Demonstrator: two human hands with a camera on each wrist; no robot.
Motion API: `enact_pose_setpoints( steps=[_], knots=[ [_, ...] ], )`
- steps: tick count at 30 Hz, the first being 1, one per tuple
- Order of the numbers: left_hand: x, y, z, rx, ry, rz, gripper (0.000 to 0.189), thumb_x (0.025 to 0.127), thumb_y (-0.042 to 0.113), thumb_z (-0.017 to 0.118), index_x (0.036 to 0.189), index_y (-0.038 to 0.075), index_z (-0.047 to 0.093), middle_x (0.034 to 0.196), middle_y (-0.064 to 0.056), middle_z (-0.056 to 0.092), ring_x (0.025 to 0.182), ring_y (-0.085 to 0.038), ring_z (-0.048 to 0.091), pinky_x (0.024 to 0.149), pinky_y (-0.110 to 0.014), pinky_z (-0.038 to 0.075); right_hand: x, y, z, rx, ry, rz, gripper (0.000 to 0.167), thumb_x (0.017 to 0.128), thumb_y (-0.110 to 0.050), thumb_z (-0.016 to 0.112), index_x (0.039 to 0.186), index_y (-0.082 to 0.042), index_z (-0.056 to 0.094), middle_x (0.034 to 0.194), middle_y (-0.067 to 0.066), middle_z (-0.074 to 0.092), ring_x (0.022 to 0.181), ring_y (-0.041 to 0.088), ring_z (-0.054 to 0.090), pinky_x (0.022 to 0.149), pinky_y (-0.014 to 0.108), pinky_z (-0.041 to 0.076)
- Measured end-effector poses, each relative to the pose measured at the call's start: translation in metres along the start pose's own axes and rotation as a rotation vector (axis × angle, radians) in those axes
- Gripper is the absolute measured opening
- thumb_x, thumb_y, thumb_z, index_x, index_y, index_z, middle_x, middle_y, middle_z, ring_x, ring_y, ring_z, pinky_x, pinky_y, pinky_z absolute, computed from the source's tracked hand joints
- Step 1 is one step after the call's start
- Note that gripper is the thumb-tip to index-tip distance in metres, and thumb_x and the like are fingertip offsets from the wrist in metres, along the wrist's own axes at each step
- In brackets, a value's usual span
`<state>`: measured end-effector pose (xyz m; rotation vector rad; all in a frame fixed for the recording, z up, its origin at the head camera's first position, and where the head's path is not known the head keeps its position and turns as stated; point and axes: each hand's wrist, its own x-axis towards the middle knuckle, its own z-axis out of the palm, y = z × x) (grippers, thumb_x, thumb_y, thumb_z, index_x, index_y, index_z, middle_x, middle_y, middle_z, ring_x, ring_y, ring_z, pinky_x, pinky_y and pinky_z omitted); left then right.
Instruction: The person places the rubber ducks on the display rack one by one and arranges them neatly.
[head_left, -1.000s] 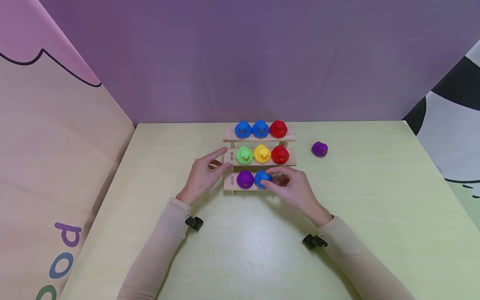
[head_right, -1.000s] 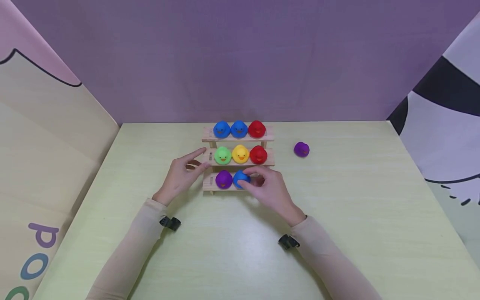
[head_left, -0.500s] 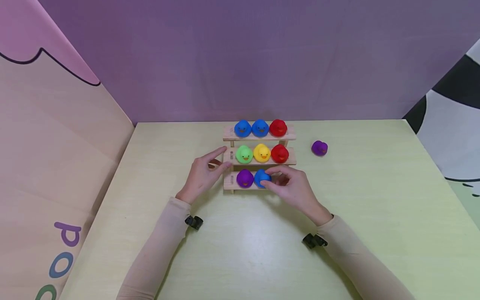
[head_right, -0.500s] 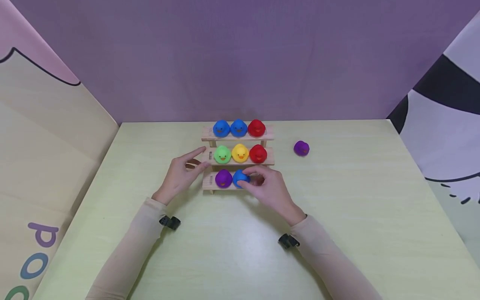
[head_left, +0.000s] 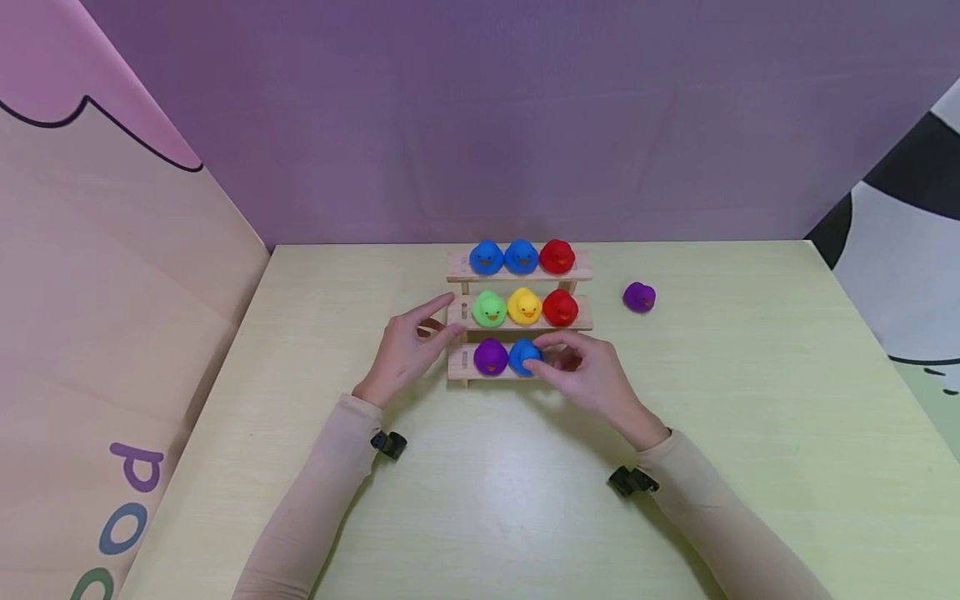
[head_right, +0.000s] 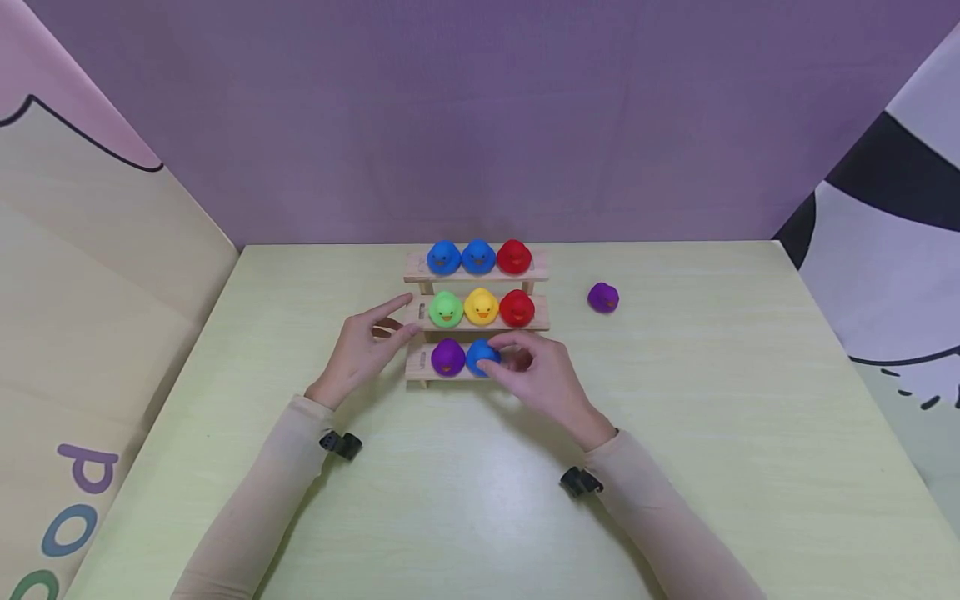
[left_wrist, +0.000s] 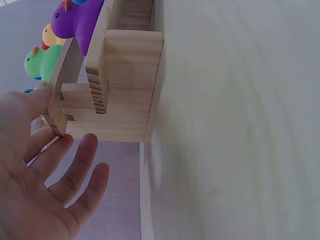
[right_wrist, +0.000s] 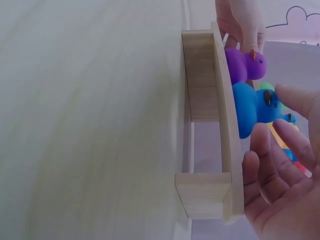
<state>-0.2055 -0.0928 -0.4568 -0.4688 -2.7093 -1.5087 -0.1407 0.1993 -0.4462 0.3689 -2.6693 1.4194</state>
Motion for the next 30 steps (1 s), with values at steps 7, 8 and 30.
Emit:
enact_pose_setpoints(
  steps=[7, 8, 30],
  knots=[
    [0.001, 0.0, 0.0, 0.002, 0.002, 0.002, 0.058, 0.101, 0.041, 0.075, 0.154, 0.025, 0.06, 0.138, -0.011, 0.073, 0.104, -0.03, 0.075, 0.09, -0.045, 0.064, -0.001, 0.004, -0.009, -0.014, 0.008, 0.004, 0.027, 0.092, -0.023, 0.086, 0.116, -0.011, 0.079, 0.098, 0.007, 0.08, 0.076, 0.02, 0.067, 0.065, 0.023, 0.055],
    [0.001, 0.0, 0.0, 0.004, 0.002, 0.002, 0.057, 0.101, 0.041, 0.075, 0.154, 0.025, 0.06, 0.138, -0.011, 0.073, 0.104, -0.03, 0.075, 0.09, -0.045, 0.064, -0.001, 0.004, -0.01, -0.015, 0.01, 0.006, 0.027, 0.093, -0.023, 0.085, 0.116, -0.011, 0.079, 0.099, 0.007, 0.08, 0.076, 0.02, 0.067, 0.065, 0.024, 0.056],
    [0.0, 0.001, 0.0, 0.014, -0.003, -0.006, 0.057, 0.101, 0.039, 0.075, 0.154, 0.026, 0.059, 0.143, -0.009, 0.07, 0.106, -0.028, 0.074, 0.094, -0.044, 0.064, -0.003, 0.023, -0.054, -0.113, 0.075, 0.02, 0.017, 0.098, -0.021, 0.079, 0.112, -0.012, 0.081, 0.107, 0.007, 0.081, 0.08, 0.013, 0.069, 0.072, 0.019, 0.055]
  ],
)
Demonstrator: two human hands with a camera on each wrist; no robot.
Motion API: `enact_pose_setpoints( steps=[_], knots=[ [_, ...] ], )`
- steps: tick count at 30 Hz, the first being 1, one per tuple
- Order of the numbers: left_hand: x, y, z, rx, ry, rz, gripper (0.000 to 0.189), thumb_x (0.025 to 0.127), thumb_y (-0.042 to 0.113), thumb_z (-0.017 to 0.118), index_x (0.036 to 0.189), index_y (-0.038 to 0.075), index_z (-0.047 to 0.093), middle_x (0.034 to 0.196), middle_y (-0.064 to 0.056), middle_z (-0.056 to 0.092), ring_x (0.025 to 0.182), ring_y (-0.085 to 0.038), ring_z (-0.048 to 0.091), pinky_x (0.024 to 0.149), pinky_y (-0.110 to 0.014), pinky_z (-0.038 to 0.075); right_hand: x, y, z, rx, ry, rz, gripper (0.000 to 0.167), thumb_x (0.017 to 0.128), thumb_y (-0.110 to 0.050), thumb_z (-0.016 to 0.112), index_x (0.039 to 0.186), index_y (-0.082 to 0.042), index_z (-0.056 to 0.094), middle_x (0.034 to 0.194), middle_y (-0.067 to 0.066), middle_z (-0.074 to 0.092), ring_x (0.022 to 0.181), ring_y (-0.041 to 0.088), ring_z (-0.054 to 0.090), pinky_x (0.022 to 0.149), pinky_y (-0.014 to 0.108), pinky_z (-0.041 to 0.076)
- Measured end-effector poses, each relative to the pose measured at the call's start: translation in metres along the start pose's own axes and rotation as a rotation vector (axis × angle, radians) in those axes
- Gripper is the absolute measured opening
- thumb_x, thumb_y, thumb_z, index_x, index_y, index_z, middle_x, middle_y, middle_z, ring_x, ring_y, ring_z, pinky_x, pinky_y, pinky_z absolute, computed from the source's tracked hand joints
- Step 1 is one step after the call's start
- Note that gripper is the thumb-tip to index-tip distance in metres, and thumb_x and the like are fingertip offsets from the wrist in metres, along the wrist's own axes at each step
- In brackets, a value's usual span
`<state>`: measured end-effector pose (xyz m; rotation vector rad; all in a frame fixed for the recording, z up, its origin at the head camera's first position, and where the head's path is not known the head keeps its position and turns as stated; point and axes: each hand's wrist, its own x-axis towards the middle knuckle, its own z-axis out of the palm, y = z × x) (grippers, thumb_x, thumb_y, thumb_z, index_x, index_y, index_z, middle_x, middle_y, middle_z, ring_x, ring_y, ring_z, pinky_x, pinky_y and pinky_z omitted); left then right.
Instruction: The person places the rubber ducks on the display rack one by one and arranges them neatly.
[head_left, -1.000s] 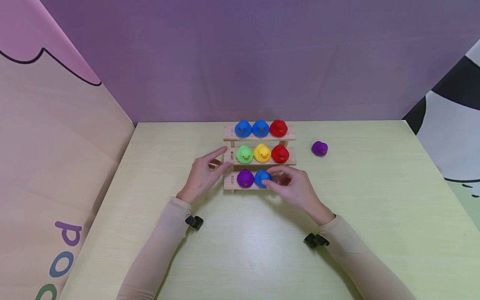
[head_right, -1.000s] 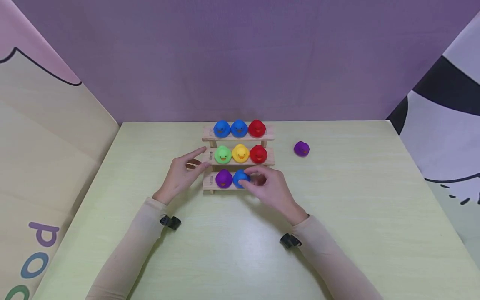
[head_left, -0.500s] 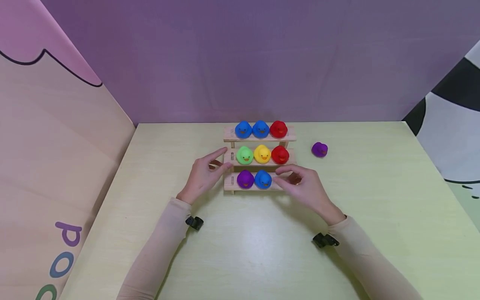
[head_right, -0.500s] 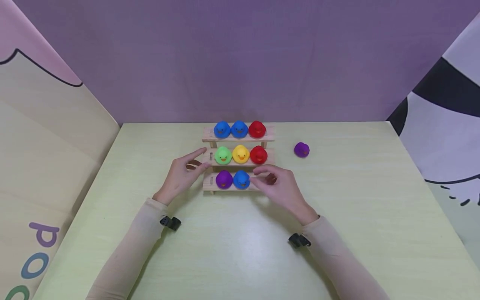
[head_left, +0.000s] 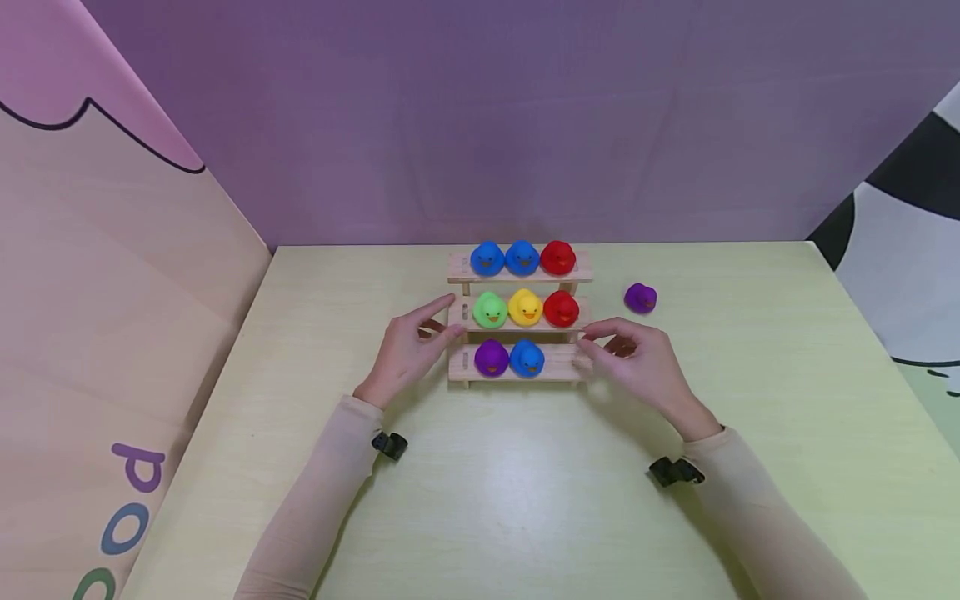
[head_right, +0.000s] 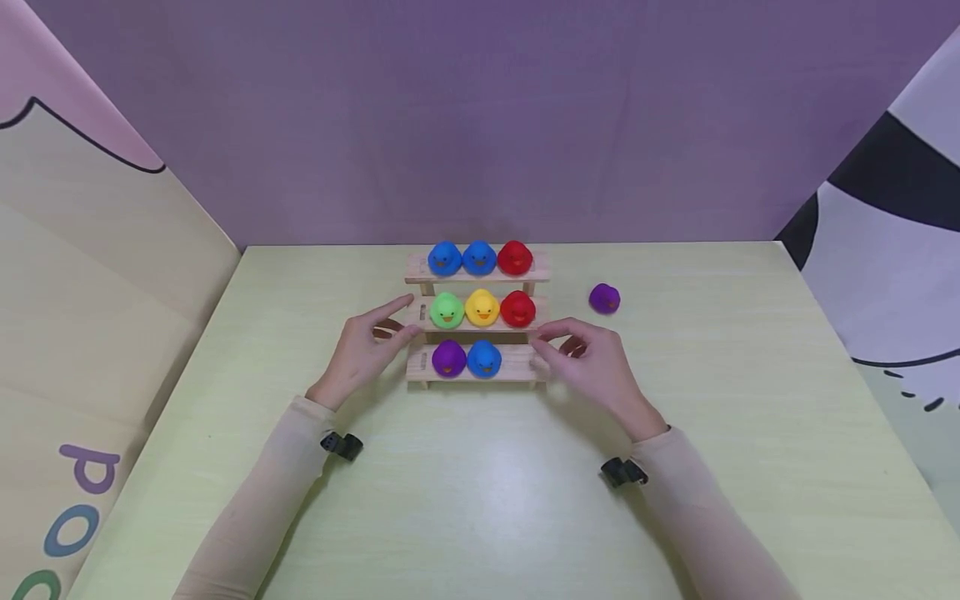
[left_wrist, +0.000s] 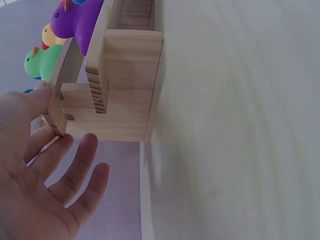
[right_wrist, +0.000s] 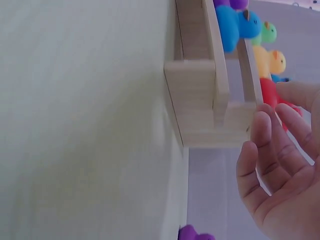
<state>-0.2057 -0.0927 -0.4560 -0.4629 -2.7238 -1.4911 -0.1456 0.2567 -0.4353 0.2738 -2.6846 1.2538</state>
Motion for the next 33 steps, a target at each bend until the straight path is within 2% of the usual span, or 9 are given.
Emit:
enact_pose_setpoints(
  steps=[6, 9, 16, 22, 25, 27, 31, 33],
  knots=[
    [0.0, -0.001, -0.002, -0.005, -0.002, 0.009, 0.058, 0.101, 0.041, 0.074, 0.155, 0.026, 0.059, 0.144, -0.011, 0.07, 0.106, -0.028, 0.074, 0.093, -0.045, 0.064, 0.004, 0.009, -0.01, -0.034, 0.019, 0.024, 0.02, 0.1, -0.023, 0.076, 0.114, -0.01, 0.08, 0.106, 0.012, 0.081, 0.08, 0.011, 0.067, 0.07, 0.019, 0.054],
    [0.001, -0.001, -0.002, -0.012, -0.006, 0.011, 0.059, 0.102, 0.043, 0.073, 0.155, 0.025, 0.058, 0.142, -0.012, 0.071, 0.106, -0.029, 0.074, 0.091, -0.046, 0.064, 0.007, 0.016, -0.014, -0.035, 0.039, 0.041, 0.021, 0.1, -0.025, 0.076, 0.114, -0.01, 0.08, 0.106, 0.009, 0.081, 0.079, 0.008, 0.067, 0.069, 0.018, 0.054],
    [0.001, -0.001, 0.0, -0.013, -0.005, 0.001, 0.059, 0.102, 0.043, 0.073, 0.155, 0.022, 0.058, 0.14, -0.012, 0.071, 0.106, -0.029, 0.073, 0.089, -0.046, 0.064, 0.017, 0.031, -0.031, 0.03, 0.063, 0.132, 0.03, 0.101, -0.034, 0.075, 0.121, -0.011, 0.079, 0.101, -0.023, 0.073, 0.077, 0.005, 0.067, 0.064, 0.019, 0.052],
    [0.001, -0.002, 0.001, -0.018, -0.007, 0.01, 0.059, 0.102, 0.043, 0.073, 0.155, 0.021, 0.058, 0.14, -0.014, 0.071, 0.106, -0.03, 0.073, 0.09, -0.047, 0.064, 0.029, 0.045, -0.049, 0.066, 0.089, 0.213, 0.042, 0.103, -0.039, 0.071, 0.13, -0.006, 0.074, 0.097, -0.032, 0.068, 0.075, 0.003, 0.072, 0.063, 0.017, 0.053],
    [0.001, -0.001, 0.001, -0.018, -0.009, 0.007, 0.059, 0.102, 0.042, 0.073, 0.155, 0.023, 0.058, 0.141, -0.013, 0.071, 0.106, -0.03, 0.073, 0.091, -0.046, 0.064, 0.032, 0.055, -0.055, 0.049, 0.105, 0.246, 0.044, 0.104, -0.041, 0.069, 0.132, -0.007, 0.073, 0.098, -0.029, 0.072, 0.075, 0.0, 0.073, 0.064, 0.018, 0.051],
    [0.0, -0.001, 0.001, -0.018, -0.009, 0.003, 0.058, 0.102, 0.042, 0.073, 0.155, 0.024, 0.058, 0.142, -0.013, 0.07, 0.106, -0.029, 0.073, 0.091, -0.046, 0.064, 0.034, 0.061, -0.058, 0.036, 0.112, 0.265, 0.045, 0.104, -0.041, 0.068, 0.134, -0.007, 0.072, 0.102, -0.021, 0.075, 0.074, -0.001, 0.073, 0.063, 0.018, 0.051],
    [0.0, 0.0, 0.0, -0.02, -0.014, -0.002, 0.06, 0.102, 0.042, 0.074, 0.156, 0.024, 0.057, 0.142, -0.012, 0.07, 0.107, -0.029, 0.073, 0.09, -0.045, 0.064, 0.038, 0.072, -0.059, 0.013, 0.113, 0.29, 0.048, 0.105, -0.038, 0.066, 0.141, -0.006, 0.068, 0.119, 0.005, 0.076, 0.072, -0.003, 0.072, 0.059, 0.019, 0.051],
    [0.0, 0.0, 0.0, -0.023, -0.017, -0.002, 0.059, 0.102, 0.042, 0.073, 0.156, 0.023, 0.057, 0.141, -0.013, 0.071, 0.107, -0.029, 0.073, 0.09, -0.045, 0.064, 0.041, 0.076, -0.059, 0.004, 0.109, 0.303, 0.05, 0.105, -0.036, 0.065, 0.144, -0.005, 0.065, 0.12, 0.018, 0.076, 0.07, -0.003, 0.071, 0.057, 0.019, 0.051]
  ],
)
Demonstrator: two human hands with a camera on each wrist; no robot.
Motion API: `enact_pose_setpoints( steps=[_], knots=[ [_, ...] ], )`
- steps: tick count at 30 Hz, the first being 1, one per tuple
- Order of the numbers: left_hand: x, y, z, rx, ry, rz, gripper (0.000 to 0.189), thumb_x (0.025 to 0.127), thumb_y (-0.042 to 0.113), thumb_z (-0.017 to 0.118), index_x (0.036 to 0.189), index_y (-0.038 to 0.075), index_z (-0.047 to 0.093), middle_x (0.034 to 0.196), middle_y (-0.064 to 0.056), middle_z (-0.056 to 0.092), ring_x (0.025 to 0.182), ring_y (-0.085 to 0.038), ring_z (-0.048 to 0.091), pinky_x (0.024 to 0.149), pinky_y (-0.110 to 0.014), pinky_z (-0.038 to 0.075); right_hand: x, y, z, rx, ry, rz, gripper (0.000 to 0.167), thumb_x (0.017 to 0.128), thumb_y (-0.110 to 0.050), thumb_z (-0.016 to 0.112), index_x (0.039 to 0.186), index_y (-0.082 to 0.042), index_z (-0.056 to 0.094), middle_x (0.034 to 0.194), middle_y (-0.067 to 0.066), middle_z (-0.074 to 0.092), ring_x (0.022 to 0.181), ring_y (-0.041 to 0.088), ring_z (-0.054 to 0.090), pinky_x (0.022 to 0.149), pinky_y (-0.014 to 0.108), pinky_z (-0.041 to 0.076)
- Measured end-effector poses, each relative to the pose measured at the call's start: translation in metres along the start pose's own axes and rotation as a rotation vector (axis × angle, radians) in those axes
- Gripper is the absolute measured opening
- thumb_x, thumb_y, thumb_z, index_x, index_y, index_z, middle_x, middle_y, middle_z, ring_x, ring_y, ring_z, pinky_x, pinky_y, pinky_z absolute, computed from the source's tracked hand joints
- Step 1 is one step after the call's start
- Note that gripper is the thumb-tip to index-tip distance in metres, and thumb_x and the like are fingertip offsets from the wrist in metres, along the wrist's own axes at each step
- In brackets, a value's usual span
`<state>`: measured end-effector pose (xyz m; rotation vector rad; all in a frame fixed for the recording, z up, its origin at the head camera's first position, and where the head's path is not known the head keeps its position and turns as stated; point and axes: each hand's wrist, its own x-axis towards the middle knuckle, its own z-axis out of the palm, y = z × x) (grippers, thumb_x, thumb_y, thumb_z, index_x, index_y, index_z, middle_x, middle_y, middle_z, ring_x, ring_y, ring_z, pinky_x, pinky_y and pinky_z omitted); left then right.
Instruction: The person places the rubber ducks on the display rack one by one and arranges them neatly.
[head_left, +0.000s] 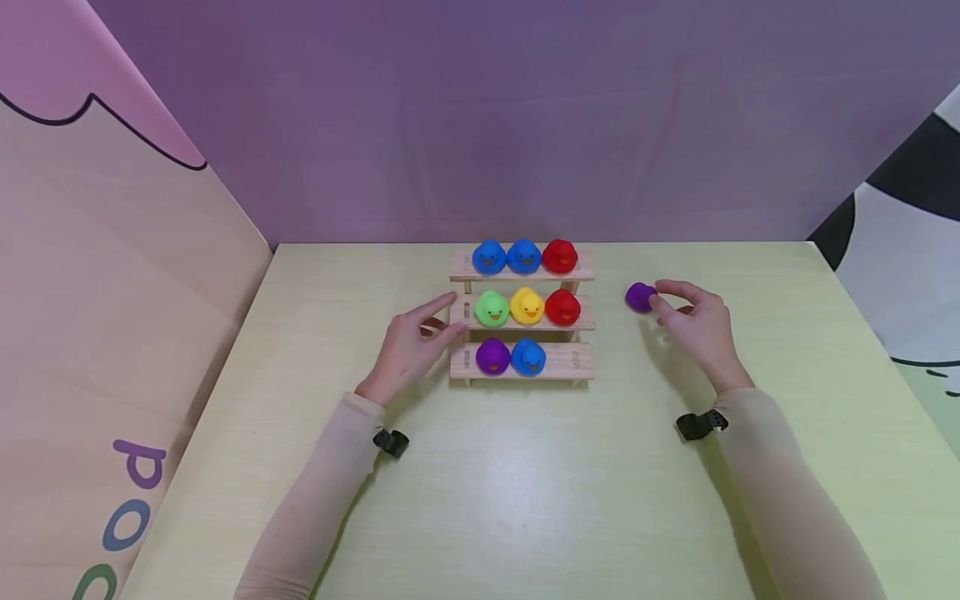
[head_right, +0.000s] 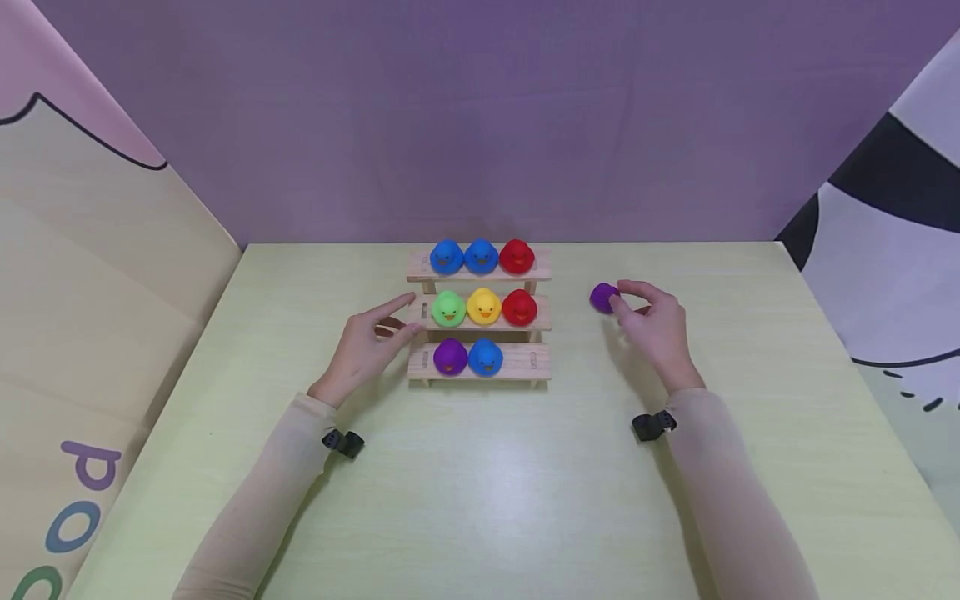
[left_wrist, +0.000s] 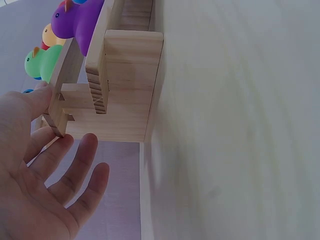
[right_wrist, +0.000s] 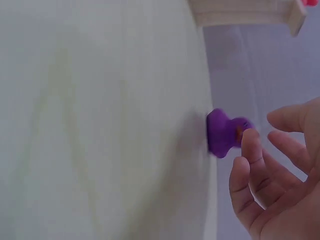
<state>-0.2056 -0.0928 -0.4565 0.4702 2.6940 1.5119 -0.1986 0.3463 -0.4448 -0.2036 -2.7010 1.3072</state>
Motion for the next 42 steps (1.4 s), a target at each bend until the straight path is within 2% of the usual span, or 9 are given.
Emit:
enact_pose_setpoints(
  steps=[1, 4, 9, 12, 19, 30, 42],
  knots=[
    [0.0, 0.0, 0.0, -0.002, -0.001, 0.0, 0.06, 0.102, 0.042, 0.073, 0.156, 0.023, 0.057, 0.14, -0.013, 0.071, 0.107, -0.029, 0.073, 0.09, -0.045, 0.064, 0.002, 0.002, 0.0, -0.004, -0.001, 0.005, 0.051, 0.106, -0.035, 0.064, 0.146, -0.005, 0.064, 0.12, 0.024, 0.076, 0.069, -0.004, 0.071, 0.057, 0.019, 0.051],
    [0.0, 0.001, 0.0, -0.004, 0.0, -0.003, 0.059, 0.102, 0.042, 0.073, 0.156, 0.024, 0.058, 0.139, -0.013, 0.072, 0.107, -0.03, 0.073, 0.09, -0.045, 0.064, 0.006, 0.005, 0.001, -0.008, -0.007, 0.028, 0.053, 0.106, -0.035, 0.064, 0.15, -0.005, 0.061, 0.123, 0.029, 0.074, 0.068, -0.006, 0.069, 0.059, 0.017, 0.052],
    [-0.001, 0.001, 0.0, 0.007, 0.003, -0.008, 0.057, 0.102, 0.04, 0.074, 0.155, 0.024, 0.058, 0.138, -0.011, 0.072, 0.106, -0.029, 0.074, 0.09, -0.044, 0.065, 0.012, 0.007, 0.002, 0.016, -0.042, 0.04, 0.055, 0.106, -0.033, 0.065, 0.152, -0.004, 0.058, 0.146, 0.027, 0.064, 0.069, -0.009, 0.068, 0.061, 0.014, 0.052],
    [0.0, 0.001, 0.001, 0.012, 0.003, -0.006, 0.057, 0.102, 0.04, 0.074, 0.155, 0.024, 0.058, 0.141, -0.01, 0.071, 0.106, -0.029, 0.074, 0.09, -0.043, 0.065, 0.013, 0.007, 0.002, 0.02, -0.059, 0.036, 0.054, 0.106, -0.03, 0.065, 0.152, -0.003, 0.058, 0.151, 0.026, 0.06, 0.07, -0.01, 0.067, 0.061, 0.014, 0.052],
    [0.0, 0.002, 0.001, 0.012, 0.0, -0.009, 0.059, 0.102, 0.041, 0.074, 0.156, 0.023, 0.057, 0.14, -0.009, 0.072, 0.106, -0.028, 0.073, 0.091, -0.043, 0.064, 0.014, 0.007, 0.003, -0.026, -0.058, 0.04, 0.051, 0.106, -0.034, 0.065, 0.148, -0.005, 0.062, 0.147, 0.025, 0.064, 0.07, -0.01, 0.067, 0.061, 0.016, 0.048],
    [0.0, -0.001, -0.001, -0.007, -0.001, -0.002, 0.06, 0.102, 0.043, 0.073, 0.156, 0.021, 0.057, 0.141, -0.012, 0.071, 0.107, -0.029, 0.073, 0.091, -0.045, 0.064, 0.015, 0.003, 0.004, -0.032, -0.062, 0.02, 0.049, 0.104, -0.031, 0.068, 0.145, -0.003, 0.064, 0.146, 0.023, 0.065, 0.071, -0.007, 0.068, 0.061, 0.016, 0.049],
    [-0.001, 0.002, -0.001, 0.006, 0.003, -0.005, 0.058, 0.103, 0.04, 0.073, 0.156, 0.022, 0.058, 0.14, -0.01, 0.071, 0.106, -0.028, 0.073, 0.09, -0.043, 0.065, 0.014, 0.001, 0.001, -0.081, -0.037, 0.028, 0.055, 0.103, -0.046, 0.068, 0.141, -0.006, 0.068, 0.14, 0.02, 0.07, 0.074, -0.007, 0.067, 0.068, 0.017, 0.046]
  ],
)
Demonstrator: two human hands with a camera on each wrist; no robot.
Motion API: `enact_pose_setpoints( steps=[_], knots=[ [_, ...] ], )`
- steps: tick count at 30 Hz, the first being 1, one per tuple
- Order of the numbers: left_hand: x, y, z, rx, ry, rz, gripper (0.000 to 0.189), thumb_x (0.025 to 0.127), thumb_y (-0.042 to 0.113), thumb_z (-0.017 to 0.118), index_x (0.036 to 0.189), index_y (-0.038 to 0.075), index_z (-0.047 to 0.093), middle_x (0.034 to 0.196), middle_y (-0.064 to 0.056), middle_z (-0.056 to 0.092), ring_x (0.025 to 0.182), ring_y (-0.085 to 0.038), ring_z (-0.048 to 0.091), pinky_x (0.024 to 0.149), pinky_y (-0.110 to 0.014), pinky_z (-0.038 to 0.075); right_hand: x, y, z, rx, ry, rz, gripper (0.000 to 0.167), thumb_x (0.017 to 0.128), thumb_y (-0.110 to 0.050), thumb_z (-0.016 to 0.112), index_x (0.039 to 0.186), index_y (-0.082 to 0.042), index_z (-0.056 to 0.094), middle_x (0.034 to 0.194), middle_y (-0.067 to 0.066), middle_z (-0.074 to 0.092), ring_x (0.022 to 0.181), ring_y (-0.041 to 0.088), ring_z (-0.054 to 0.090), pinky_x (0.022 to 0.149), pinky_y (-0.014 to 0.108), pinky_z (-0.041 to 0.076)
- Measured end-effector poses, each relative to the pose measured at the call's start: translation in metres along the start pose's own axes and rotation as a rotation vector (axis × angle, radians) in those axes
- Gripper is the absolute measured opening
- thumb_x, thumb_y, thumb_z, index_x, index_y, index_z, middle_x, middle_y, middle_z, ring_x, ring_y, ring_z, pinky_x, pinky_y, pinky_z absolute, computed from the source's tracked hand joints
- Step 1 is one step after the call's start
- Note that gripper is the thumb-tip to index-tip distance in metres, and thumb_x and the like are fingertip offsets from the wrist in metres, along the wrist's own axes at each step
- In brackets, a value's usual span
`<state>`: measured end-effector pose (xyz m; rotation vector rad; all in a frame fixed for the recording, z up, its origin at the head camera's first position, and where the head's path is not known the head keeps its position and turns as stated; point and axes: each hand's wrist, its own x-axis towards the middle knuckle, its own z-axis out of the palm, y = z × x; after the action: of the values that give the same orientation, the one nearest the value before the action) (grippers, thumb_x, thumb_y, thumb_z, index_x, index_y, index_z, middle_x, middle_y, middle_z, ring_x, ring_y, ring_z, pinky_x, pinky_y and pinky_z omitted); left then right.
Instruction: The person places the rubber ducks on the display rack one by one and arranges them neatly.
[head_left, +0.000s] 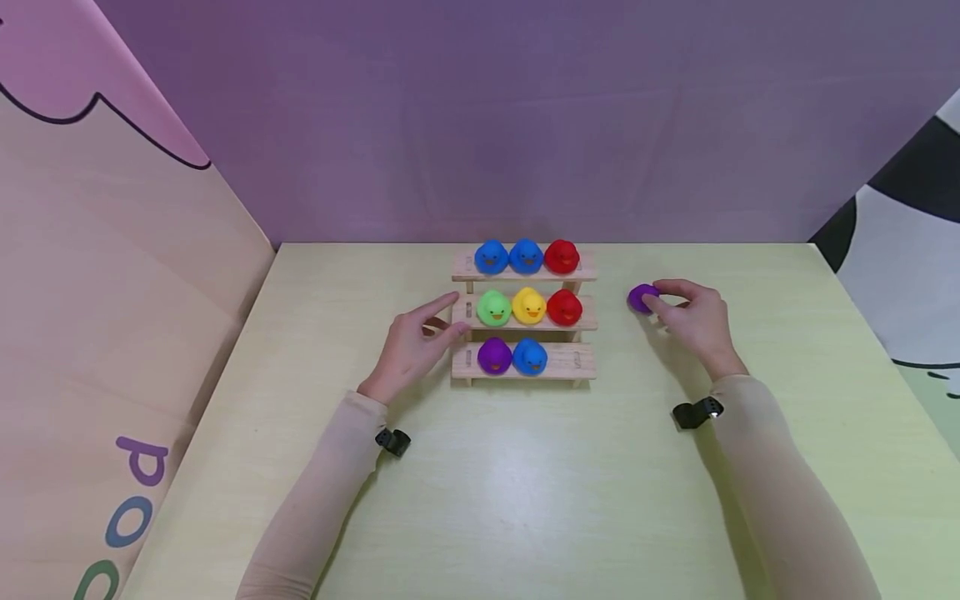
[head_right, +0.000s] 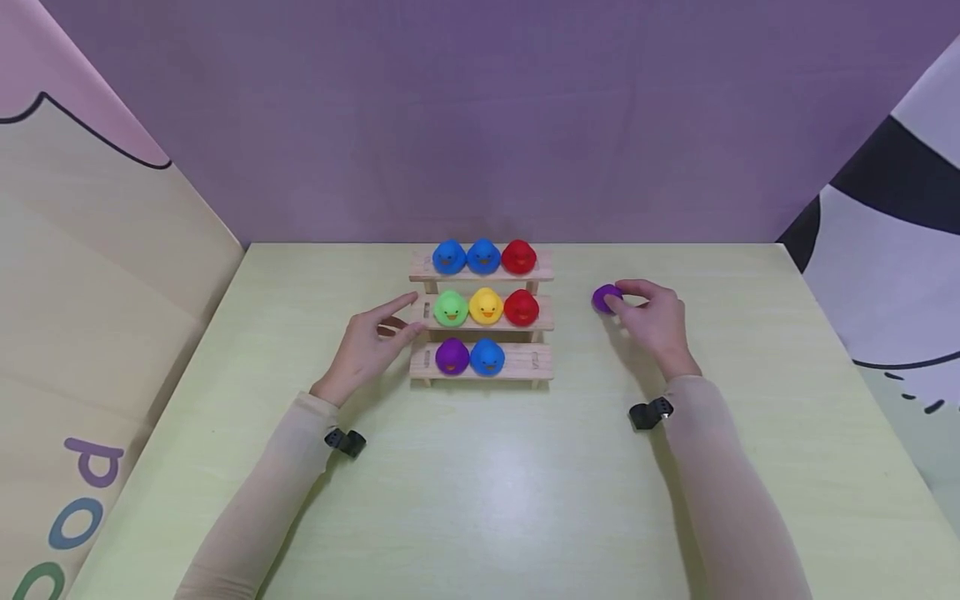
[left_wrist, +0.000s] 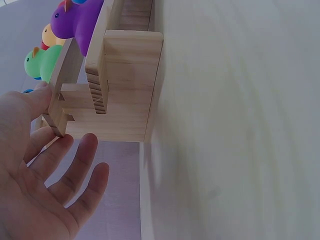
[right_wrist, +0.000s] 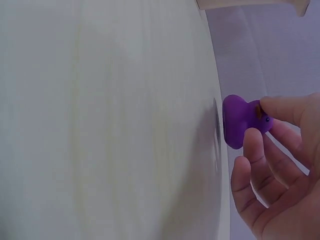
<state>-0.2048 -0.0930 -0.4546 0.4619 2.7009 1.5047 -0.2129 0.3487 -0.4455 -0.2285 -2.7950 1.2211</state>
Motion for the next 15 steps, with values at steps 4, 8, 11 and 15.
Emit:
enact_pose_setpoints(
  steps=[4, 8, 11, 15],
  knots=[
    [0.0001, -0.0016, 0.0003, -0.006, -0.001, 0.001, 0.059, 0.102, 0.042, 0.073, 0.156, 0.021, 0.057, 0.138, -0.01, 0.072, 0.107, -0.028, 0.073, 0.089, -0.044, 0.065, -0.0006, -0.0001, 0.0001, -0.005, 0.017, 0.018, 0.057, 0.101, -0.053, 0.069, 0.14, -0.01, 0.07, 0.139, 0.018, 0.071, 0.076, -0.002, 0.065, 0.073, 0.02, 0.045],
    [0.0006, -0.0021, 0.0001, -0.012, -0.003, 0.004, 0.06, 0.102, 0.043, 0.072, 0.156, 0.021, 0.057, 0.139, -0.011, 0.072, 0.108, -0.028, 0.073, 0.09, -0.045, 0.064, -0.0012, 0.0009, -0.0001, -0.01, 0.042, 0.027, 0.058, 0.099, -0.056, 0.071, 0.137, -0.012, 0.072, 0.138, 0.016, 0.071, 0.079, 0.003, 0.059, 0.071, 0.021, 0.045],
    [0.0005, -0.0016, -0.0001, -0.012, -0.006, 0.002, 0.06, 0.103, 0.044, 0.072, 0.156, 0.021, 0.056, 0.14, -0.012, 0.071, 0.109, -0.029, 0.072, 0.091, -0.046, 0.064, -0.0032, 0.0016, -0.0006, -0.002, 0.05, 0.025, 0.058, 0.098, -0.055, 0.072, 0.136, -0.011, 0.073, 0.136, 0.013, 0.072, 0.079, 0.003, 0.058, 0.069, 0.02, 0.046],
    [-0.0001, -0.0014, 0.0001, -0.011, -0.011, -0.003, 0.06, 0.103, 0.044, 0.072, 0.157, 0.022, 0.056, 0.139, -0.012, 0.072, 0.11, -0.028, 0.072, 0.092, -0.045, 0.063, -0.0083, 0.0018, -0.0014, 0.014, 0.054, 0.015, 0.058, 0.097, -0.055, 0.074, 0.134, -0.011, 0.074, 0.122, -0.004, 0.075, 0.079, 0.0, 0.06, 0.069, 0.019, 0.047]
  ],
)
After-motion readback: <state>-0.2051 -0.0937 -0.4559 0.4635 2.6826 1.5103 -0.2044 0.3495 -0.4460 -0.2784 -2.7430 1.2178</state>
